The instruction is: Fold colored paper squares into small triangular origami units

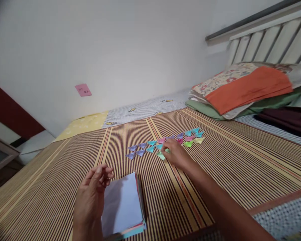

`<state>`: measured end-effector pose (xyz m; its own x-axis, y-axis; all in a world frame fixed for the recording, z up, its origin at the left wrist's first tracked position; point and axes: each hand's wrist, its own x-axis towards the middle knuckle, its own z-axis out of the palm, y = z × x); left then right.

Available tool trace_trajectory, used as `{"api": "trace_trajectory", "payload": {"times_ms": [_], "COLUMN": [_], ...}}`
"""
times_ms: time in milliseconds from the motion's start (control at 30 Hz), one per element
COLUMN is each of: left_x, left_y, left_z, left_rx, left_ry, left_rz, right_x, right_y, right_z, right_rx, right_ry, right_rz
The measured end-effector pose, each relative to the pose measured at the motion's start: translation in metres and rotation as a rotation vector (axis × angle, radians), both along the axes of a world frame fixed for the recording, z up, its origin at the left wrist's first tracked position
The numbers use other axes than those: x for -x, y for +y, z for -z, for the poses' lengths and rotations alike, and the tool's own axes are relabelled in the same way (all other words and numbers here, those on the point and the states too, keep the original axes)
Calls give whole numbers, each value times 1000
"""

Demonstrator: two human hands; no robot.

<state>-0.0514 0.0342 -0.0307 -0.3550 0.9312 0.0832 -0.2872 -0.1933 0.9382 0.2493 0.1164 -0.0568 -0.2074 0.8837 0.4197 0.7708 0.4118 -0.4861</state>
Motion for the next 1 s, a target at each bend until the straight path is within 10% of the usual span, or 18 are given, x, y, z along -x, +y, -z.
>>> {"api": "trace_trajectory", "payload": {"times_ms": [367, 1000], "left_x": [0, -4], "left_y": [1, 0], "left_z": [2, 1], "left_rx": [9, 31], "left_ry": [-39, -27], "left_rz": [27, 34], "right_x": [28, 35], "right_y": [48, 47], "right_z": [36, 27], "right_rx": [154, 252], "right_ry": [-254, -486], "right_rz": [151, 132]}}
